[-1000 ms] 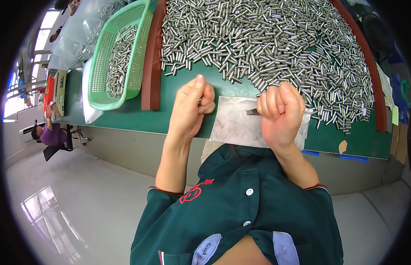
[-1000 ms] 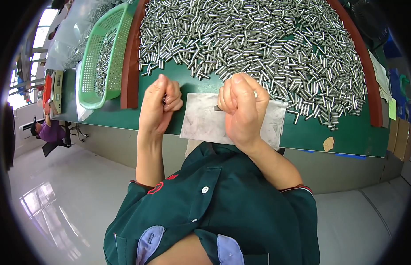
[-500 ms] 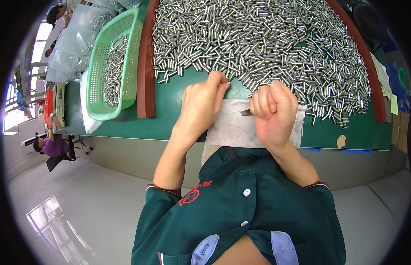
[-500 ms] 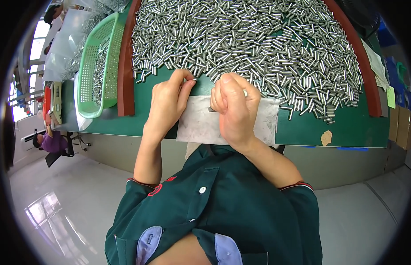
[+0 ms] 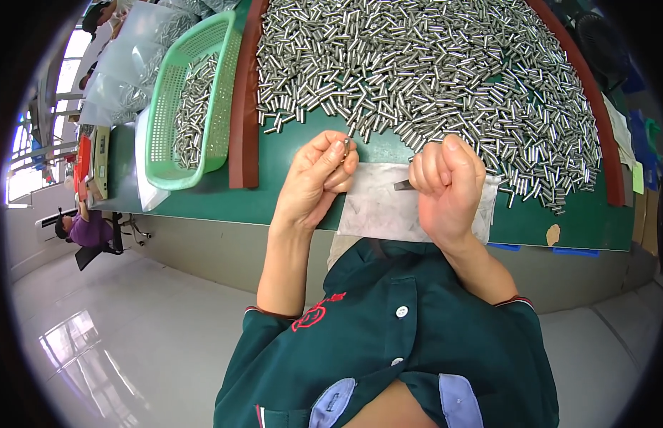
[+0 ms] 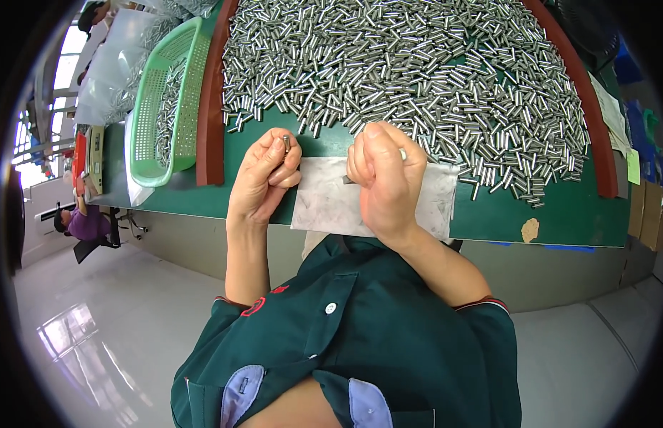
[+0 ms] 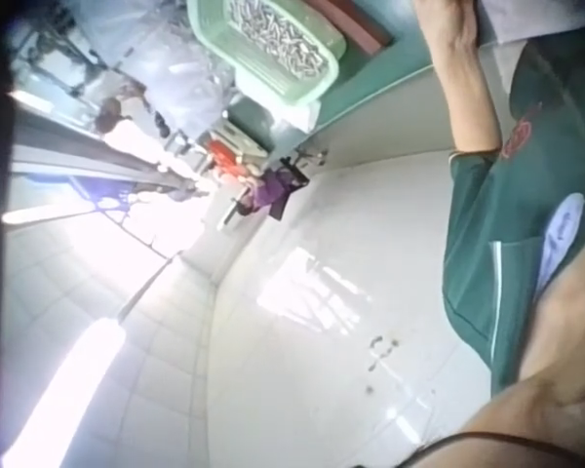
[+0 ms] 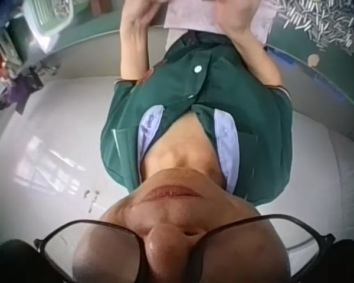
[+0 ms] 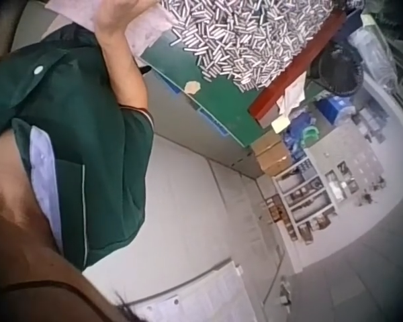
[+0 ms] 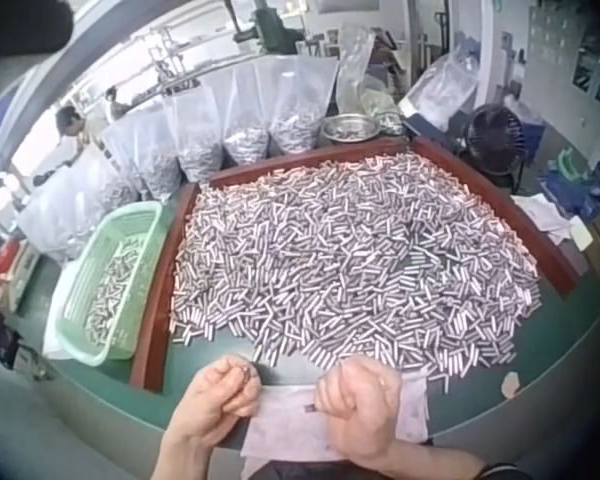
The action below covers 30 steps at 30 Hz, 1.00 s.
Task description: Inspecting small cylindrical metal pins at a manufacturing workbench using a hand tool.
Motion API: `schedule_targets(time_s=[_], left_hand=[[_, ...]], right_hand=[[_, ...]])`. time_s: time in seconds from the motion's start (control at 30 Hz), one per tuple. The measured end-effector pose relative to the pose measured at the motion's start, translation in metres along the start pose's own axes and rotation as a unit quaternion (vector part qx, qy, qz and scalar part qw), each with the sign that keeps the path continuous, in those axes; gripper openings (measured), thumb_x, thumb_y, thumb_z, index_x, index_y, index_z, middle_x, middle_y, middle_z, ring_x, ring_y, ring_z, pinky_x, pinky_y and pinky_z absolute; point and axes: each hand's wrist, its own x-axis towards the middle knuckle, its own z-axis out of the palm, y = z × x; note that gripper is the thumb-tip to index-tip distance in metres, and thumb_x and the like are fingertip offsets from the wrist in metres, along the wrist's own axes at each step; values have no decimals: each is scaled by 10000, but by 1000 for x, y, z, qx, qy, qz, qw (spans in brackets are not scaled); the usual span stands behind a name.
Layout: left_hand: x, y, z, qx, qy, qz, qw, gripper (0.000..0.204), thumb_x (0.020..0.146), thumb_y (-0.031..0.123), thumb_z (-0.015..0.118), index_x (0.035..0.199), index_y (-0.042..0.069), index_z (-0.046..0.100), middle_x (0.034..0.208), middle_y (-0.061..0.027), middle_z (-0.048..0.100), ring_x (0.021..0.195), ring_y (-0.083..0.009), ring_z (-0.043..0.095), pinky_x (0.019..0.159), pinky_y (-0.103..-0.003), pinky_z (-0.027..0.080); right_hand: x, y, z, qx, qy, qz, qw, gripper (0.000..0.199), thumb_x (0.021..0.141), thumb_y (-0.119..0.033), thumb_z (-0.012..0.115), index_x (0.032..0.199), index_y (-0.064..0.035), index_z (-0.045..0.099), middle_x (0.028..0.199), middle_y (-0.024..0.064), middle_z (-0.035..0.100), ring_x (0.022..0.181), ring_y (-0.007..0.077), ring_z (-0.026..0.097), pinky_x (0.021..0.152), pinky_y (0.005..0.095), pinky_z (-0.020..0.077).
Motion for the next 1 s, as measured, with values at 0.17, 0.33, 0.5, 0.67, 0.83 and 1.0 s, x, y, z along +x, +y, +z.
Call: schedule_targets(time_s=[0.17, 0.33, 0.5, 0.67, 0.83, 1.0], left_hand=[[-8, -5, 9, 242, 46, 70, 967, 92, 859, 108, 482, 856, 18, 503, 586, 39, 428, 475, -39, 296, 428, -192, 244], [-23, -15, 34, 596, 42, 170, 784, 80, 787, 75, 548, 822, 27, 494, 491, -102, 452, 397, -197, 444, 404, -302, 335], [-21, -27, 29, 683, 33, 195, 703, 78, 749, 34, 584, 760, 12, 509, 512, -77, 474, 399, -175, 415, 414, -264, 341], [-21, -30, 30, 700, 34, 204, 684, 87, 730, 41, 604, 715, 14, 522, 519, -81, 486, 399, -179, 422, 416, -272, 349], [-21, -30, 31, 688, 55, 199, 695, 89, 713, 37, 624, 709, 1, 543, 513, -84, 479, 398, -152, 400, 415, -260, 344], [-21, -32, 30, 688, 54, 204, 694, 123, 734, 81, 602, 688, 37, 496, 498, -96, 487, 434, -252, 491, 415, -335, 366]], right_hand=[[2, 0, -3, 22, 2, -9, 1000, 337, 863, -90, 361, 537, -79, 277, 449, -23, 276, 395, 47, 186, 377, 223, 167], [4, -2, 0, 53, 10, -6, 999, 342, 863, -100, 375, 536, -82, 278, 439, -22, 277, 388, 50, 185, 374, 229, 166], [5, -1, -4, 56, 18, -16, 998, 334, 857, -104, 389, 537, -82, 298, 438, -22, 279, 384, 49, 188, 370, 226, 159], [4, -1, -4, 69, 25, 12, 997, 333, 854, -106, 405, 535, -81, 313, 443, -26, 281, 383, 41, 192, 370, 224, 159], [4, 1, -3, 71, 21, 28, 997, 333, 854, -104, 408, 534, -78, 319, 447, -31, 278, 384, 40, 198, 370, 223, 162], [4, 1, -2, 42, 27, 30, 998, 342, 859, -140, 380, 530, -96, 297, 431, -23, 269, 380, 54, 182, 374, 230, 163]])
